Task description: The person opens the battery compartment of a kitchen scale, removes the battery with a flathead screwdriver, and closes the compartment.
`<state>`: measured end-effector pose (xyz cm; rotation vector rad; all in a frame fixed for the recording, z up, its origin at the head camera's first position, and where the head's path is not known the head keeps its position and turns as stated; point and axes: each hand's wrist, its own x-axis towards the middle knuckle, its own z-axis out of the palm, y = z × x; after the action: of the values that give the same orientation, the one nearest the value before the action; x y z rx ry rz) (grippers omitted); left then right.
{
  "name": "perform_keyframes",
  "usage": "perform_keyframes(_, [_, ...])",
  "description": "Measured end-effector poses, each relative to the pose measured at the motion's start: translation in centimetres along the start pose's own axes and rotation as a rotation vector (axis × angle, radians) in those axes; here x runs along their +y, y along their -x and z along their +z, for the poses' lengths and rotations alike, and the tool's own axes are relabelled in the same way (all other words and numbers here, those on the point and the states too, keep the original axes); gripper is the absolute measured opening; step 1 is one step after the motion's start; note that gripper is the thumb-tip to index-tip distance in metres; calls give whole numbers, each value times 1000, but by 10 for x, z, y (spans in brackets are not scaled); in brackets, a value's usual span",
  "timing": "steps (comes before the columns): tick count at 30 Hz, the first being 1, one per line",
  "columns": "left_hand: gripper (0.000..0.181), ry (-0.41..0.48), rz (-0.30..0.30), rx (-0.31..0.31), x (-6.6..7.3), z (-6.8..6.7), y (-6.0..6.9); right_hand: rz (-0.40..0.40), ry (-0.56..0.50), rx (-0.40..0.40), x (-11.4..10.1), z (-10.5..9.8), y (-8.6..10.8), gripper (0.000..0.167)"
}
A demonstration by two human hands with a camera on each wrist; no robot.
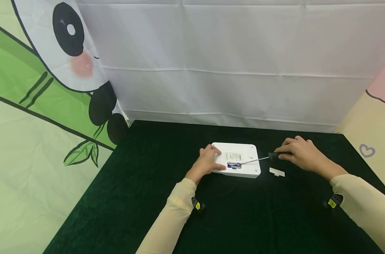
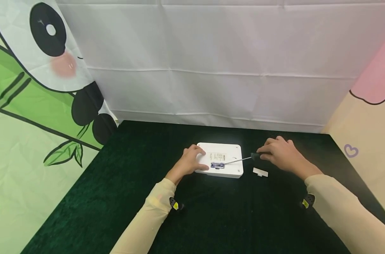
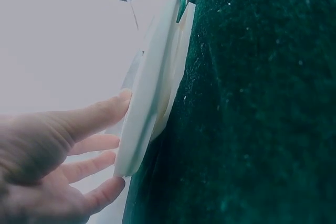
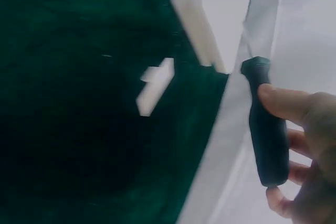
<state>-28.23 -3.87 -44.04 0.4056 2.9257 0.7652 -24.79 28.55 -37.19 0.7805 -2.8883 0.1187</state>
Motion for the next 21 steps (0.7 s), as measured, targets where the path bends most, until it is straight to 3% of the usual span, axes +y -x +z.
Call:
perform_keyframes(10, [60,12,0,1,-1,0,0,124,-236,1,10,41,27,25])
perform_keyframes(21, [59,12,-8,-17,0,-2,0,133,-354,1,11,56,34,26])
